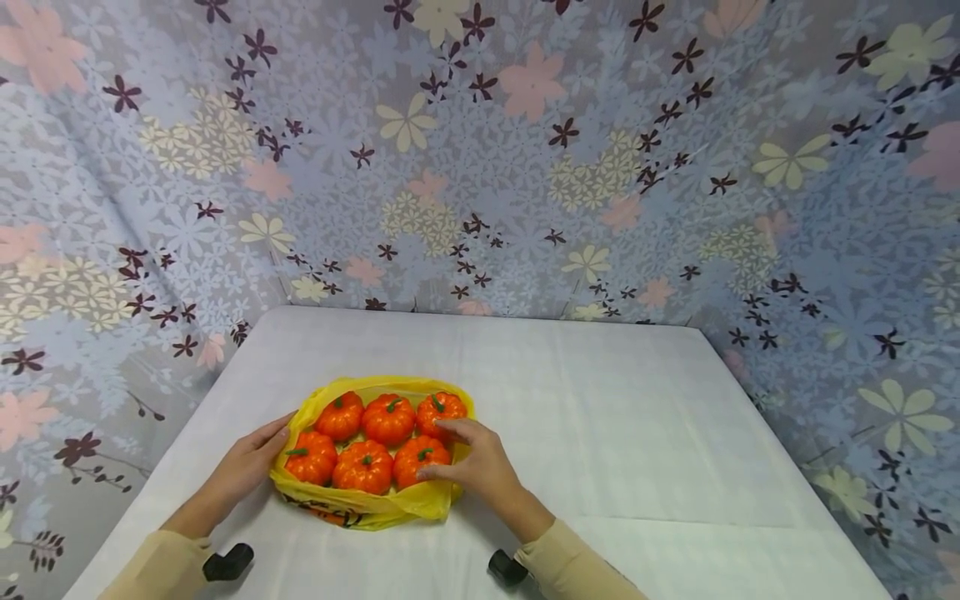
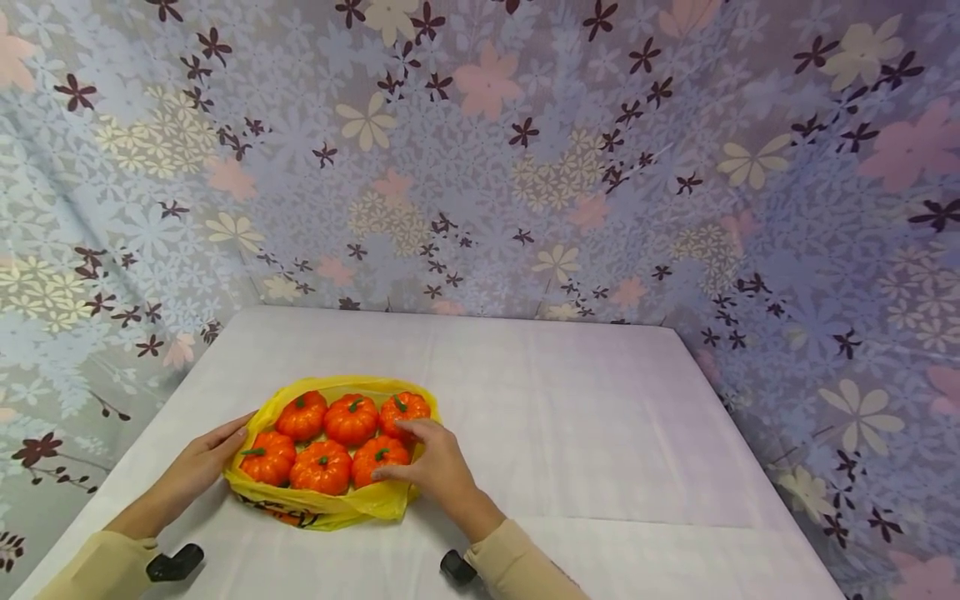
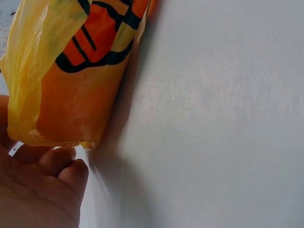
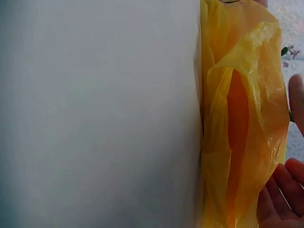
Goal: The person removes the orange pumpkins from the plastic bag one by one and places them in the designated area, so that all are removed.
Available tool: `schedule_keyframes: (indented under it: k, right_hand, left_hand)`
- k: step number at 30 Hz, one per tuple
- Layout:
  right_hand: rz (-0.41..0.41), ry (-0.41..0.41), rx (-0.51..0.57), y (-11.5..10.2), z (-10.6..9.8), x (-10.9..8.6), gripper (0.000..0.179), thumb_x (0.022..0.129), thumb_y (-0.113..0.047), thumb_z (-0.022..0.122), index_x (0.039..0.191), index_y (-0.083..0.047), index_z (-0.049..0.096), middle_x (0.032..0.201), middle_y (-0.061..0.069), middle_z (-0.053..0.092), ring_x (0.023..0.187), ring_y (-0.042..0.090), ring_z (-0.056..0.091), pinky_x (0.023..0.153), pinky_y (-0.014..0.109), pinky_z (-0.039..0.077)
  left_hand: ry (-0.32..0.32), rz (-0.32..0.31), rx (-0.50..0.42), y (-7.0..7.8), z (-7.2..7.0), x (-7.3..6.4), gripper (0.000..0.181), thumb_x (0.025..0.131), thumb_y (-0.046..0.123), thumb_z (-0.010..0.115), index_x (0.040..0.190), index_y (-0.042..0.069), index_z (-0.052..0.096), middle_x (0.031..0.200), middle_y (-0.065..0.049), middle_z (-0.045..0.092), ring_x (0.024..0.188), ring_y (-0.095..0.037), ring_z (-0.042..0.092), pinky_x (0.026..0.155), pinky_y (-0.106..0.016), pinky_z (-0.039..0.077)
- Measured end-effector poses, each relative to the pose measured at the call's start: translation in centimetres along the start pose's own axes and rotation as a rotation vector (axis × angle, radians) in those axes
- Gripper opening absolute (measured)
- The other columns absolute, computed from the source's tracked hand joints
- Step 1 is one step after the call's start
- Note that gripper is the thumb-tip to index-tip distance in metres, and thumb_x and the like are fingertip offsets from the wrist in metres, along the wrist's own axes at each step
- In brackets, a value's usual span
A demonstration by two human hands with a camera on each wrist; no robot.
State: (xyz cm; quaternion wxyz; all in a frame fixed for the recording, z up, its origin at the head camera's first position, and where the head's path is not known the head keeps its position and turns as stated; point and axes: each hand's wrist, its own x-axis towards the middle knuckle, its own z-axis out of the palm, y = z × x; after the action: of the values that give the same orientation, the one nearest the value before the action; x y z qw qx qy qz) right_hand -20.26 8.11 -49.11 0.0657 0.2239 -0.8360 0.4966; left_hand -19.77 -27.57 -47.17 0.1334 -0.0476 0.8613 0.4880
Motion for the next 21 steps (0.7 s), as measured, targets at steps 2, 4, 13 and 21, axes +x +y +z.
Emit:
schedule_keyframes:
  k: [2,4,13,21]
  right_hand:
    - [-0.009,-0.012,-0.003,-0.05,-0.01,-0.12,0.066,0.067,-0.031,0.095,0.121,-0.003,0.071,0.119,0.005,0.070,0.109,0.021,0.064,0.096,0.036,0.053]
    - [-0.019,-0.021,-0.012,-0.07,0.00,-0.19,0.065,0.067,-0.033,0.095,0.119,-0.003,0.072,0.117,0.004,0.070,0.108,0.021,0.064,0.096,0.035,0.053]
    - [0.008,-0.104,-0.093,-0.17,0.40,-0.15,0.074,0.063,-0.037,0.098,0.123,-0.003,0.070,0.121,0.003,0.066,0.113,0.018,0.060,0.100,0.034,0.051]
    - [0.019,-0.167,-0.129,-0.20,0.61,0.03,0.081,0.062,-0.039,0.098,0.128,-0.005,0.066,0.122,-0.001,0.062,0.112,0.014,0.059,0.100,0.033,0.051]
  left_hand:
    - [0.002,-0.001,0.003,-0.04,-0.02,0.04,0.072,0.106,0.054,0.036,0.159,0.005,0.027,0.162,-0.026,0.020,0.148,-0.049,0.014,0.115,-0.066,0.015]
    - [0.003,-0.001,0.004,-0.04,-0.04,0.05,0.071,0.107,0.053,0.035,0.159,0.005,0.027,0.162,-0.026,0.021,0.147,-0.049,0.015,0.115,-0.066,0.017]
    - [0.012,0.010,0.011,-0.04,-0.26,0.38,0.068,0.108,0.050,0.036,0.158,0.005,0.029,0.161,-0.027,0.023,0.147,-0.049,0.018,0.115,-0.064,0.019]
    - [0.007,0.007,0.018,0.05,-0.53,0.80,0.071,0.107,0.053,0.034,0.159,0.005,0.028,0.162,-0.026,0.021,0.148,-0.048,0.014,0.116,-0.065,0.015]
